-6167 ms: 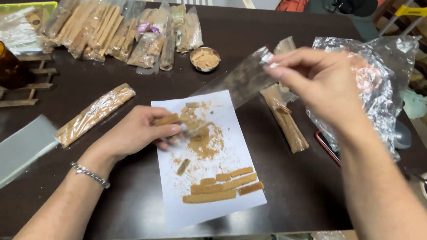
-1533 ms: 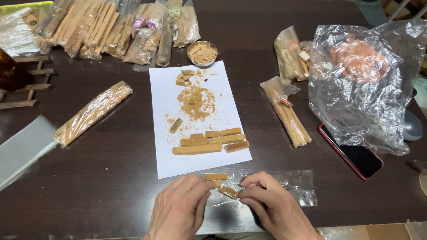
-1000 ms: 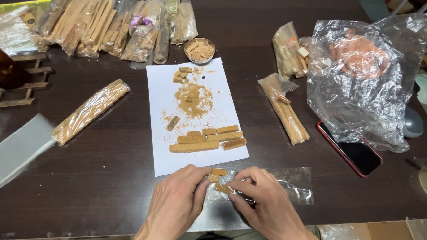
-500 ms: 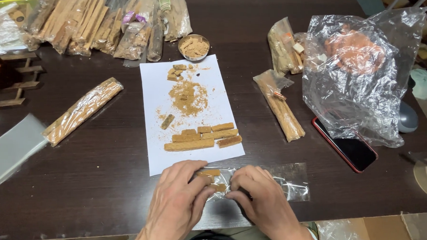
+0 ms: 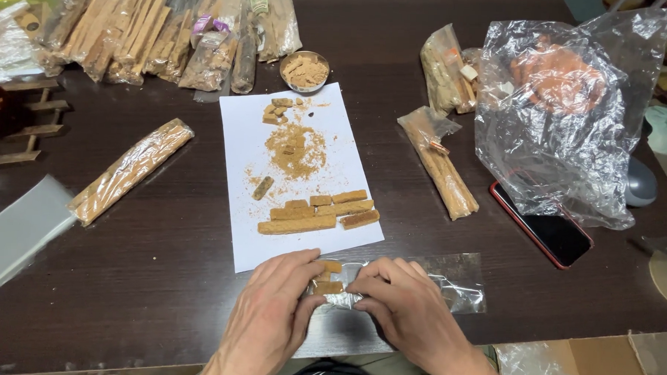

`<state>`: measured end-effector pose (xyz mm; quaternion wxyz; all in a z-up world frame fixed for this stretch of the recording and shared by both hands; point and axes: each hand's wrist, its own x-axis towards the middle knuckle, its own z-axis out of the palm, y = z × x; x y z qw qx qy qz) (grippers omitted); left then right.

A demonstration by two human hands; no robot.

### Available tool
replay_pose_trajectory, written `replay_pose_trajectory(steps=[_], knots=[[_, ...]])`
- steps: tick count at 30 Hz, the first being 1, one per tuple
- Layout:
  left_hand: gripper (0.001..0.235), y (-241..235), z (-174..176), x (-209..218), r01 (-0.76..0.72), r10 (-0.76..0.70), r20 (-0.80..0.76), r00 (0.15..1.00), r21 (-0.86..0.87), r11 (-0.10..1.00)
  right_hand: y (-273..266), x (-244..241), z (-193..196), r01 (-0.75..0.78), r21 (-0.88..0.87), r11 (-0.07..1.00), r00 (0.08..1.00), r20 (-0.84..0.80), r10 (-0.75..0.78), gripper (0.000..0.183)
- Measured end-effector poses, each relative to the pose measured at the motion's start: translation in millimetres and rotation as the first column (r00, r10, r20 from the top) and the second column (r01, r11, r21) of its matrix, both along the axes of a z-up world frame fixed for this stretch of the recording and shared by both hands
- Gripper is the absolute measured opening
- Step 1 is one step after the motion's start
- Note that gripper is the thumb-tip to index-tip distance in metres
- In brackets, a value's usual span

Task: Picking up small rectangular wood pieces and inserting them into clear plastic bags.

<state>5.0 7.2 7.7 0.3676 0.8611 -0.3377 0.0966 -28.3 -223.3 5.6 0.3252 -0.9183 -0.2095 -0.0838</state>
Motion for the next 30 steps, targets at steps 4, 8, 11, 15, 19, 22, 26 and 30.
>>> replay_pose_trajectory(steps=[4,8,11,15,19,22,26,30], knots=[[0.033,3,4,0,-0.006,0.007,-0.037,0.999,0.016,1.0,-1,2,7,-0.045,-0.05,0.998,0.999,-0.032,0.043,0.019],[0.032,4,2,3,-0.003,0.003,-0.005,1.0,0.024,1.0,-1,5,11,-0.094,-0.203,0.975,0.995,-0.046,0.086,0.033],[0.019,3,1,4,0.021,-0.022,0.05,0.998,0.021,1.0,-3,6,12,-0.106,-0.215,0.971,0.994,0.015,0.112,0.035],[0.016,2,4,6,0.041,-0.046,0.088,0.995,0.057,0.998,-11,6,21,-0.053,0.011,0.999,0.981,-0.187,0.055,0.035],[0.015,3,6,6,0.07,-0.076,0.066,0.995,0.086,0.994,-18,19,49,-0.02,0.093,0.995,0.999,-0.026,0.023,0.023],[0.014,9,9,6,0.081,-0.086,0.051,0.995,0.095,0.992,-17,44,67,-0.073,0.03,0.997,0.997,0.031,0.072,0.023],[0.013,18,2,7,0.079,-0.085,0.085,0.993,0.078,0.994,9,90,69,-0.223,-0.081,0.971,0.974,0.032,0.226,0.036],[0.023,23,-3,3,0.051,-0.054,0.069,0.996,0.037,0.998,34,124,53,-0.336,-0.256,0.906,0.941,-0.123,0.314,0.058]])
